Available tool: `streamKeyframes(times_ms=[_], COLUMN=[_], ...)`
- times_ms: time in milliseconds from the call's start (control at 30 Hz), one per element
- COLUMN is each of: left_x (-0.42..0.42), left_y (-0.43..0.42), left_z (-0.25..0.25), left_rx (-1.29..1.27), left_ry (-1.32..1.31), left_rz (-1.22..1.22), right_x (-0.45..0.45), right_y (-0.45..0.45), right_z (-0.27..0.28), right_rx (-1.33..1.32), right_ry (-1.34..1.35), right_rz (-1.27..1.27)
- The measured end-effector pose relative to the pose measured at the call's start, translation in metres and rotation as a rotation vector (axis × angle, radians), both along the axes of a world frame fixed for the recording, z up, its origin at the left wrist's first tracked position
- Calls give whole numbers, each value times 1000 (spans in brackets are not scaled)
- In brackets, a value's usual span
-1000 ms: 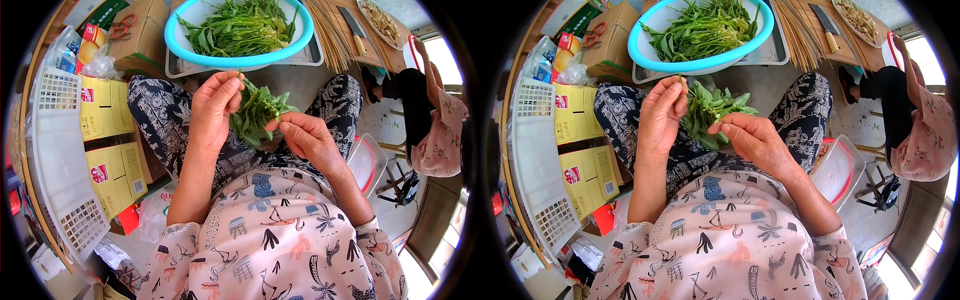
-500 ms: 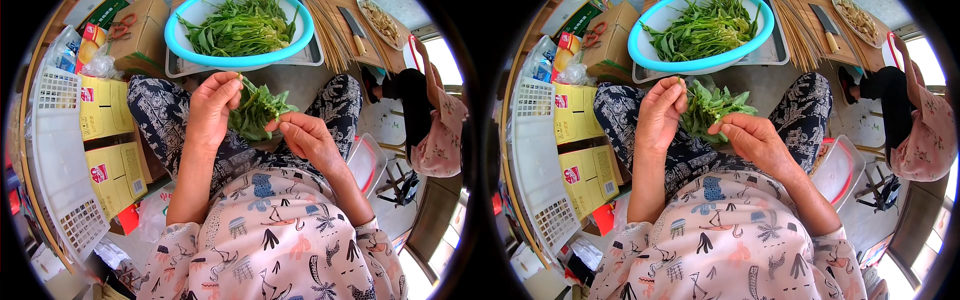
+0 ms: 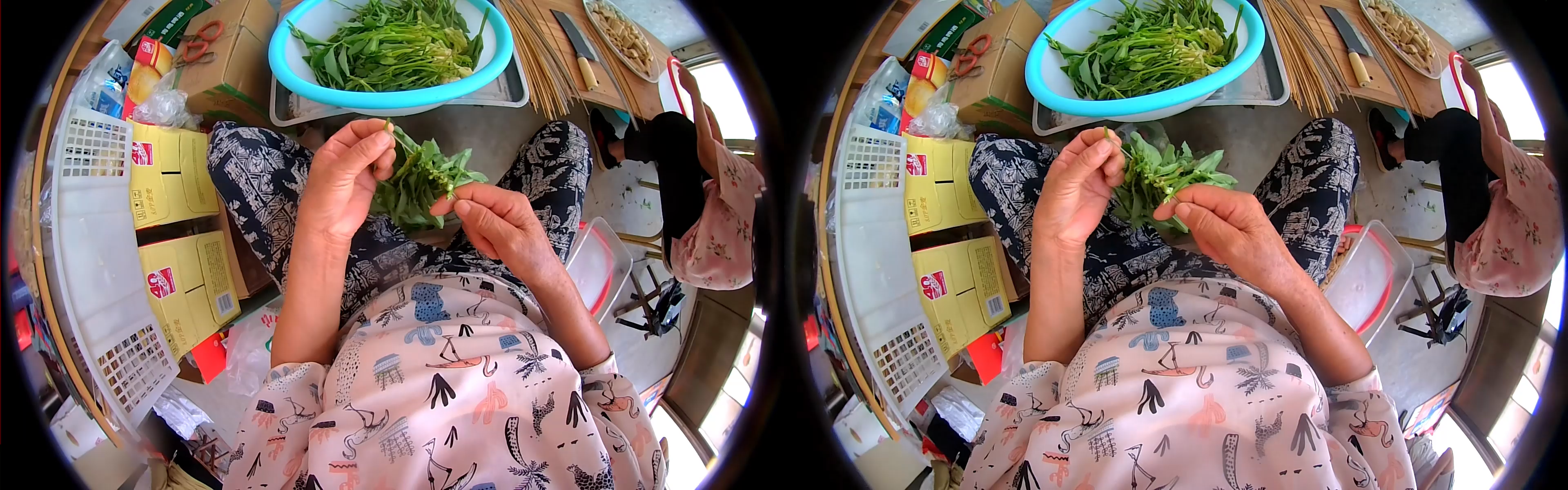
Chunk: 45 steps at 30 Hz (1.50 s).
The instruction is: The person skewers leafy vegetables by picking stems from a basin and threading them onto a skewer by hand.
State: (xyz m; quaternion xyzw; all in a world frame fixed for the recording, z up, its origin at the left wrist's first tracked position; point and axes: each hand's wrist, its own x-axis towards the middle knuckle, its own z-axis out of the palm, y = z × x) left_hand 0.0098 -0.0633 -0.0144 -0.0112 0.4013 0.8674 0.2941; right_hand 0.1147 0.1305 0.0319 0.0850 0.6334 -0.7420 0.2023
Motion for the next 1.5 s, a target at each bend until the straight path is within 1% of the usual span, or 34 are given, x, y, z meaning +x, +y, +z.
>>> streamKeyframes(times_ms=[233,400,633,767,833,900,933,967,1000,1033,1067,1100,1133,1200,1233,1300,1367,1467,1500], left_x=[-1,-2,-1,0,1,1,1,-1,-2,-4,-6,-8,-10,-15,-18,-23,-24,-28,-27], left_y=[-1,-2,-1,-1,0,1,1,2,3,4,5,6,7,9,9,9,11,9,9], left_z=[-1,-1,1,1,2,4,4,4,4,7,11,15,16,19,21,23,23,18,17], left_rx=[-3,25,21,-20,-48,-147,-146,-178,-210,-209,-219,-227,-226,-237,-235,-282,-248,-218,-215], left_ry=[-5,-14,-46,-26,-20,134,134,238,342,344,442,540,541,684,686,653,634,584,583], left_rz=[-11,-78,-76,-112,-118,-97,-96,-88,-80,-79,-134,-189,-189,-369,-367,-494,-491,-457,-458], right_x=[0,0,0,-2,-3,-4,-4,-4,-5,-5,-5,-5,-5,-5,-5,-5,-5,-4,-4], right_y=[0,0,-1,-2,-5,-4,-4,-3,-1,0,2,4,6,9,10,13,15,18,21], right_z=[1,2,4,3,0,0,0,1,2,3,3,2,1,4,6,11,15,20,22], right_rx=[6,8,10,11,69,75,80,81,36,-8,-7,-74,-140,-171,-203,-216,-228,-172,-101], right_ry=[-4,-6,-13,-11,43,50,57,58,34,9,11,4,-4,-13,-22,-29,-39,-38,-46], right_rz=[3,7,5,6,-8,-4,1,2,-3,-9,-8,-12,-17,-15,-13,-9,-8,-3,16])
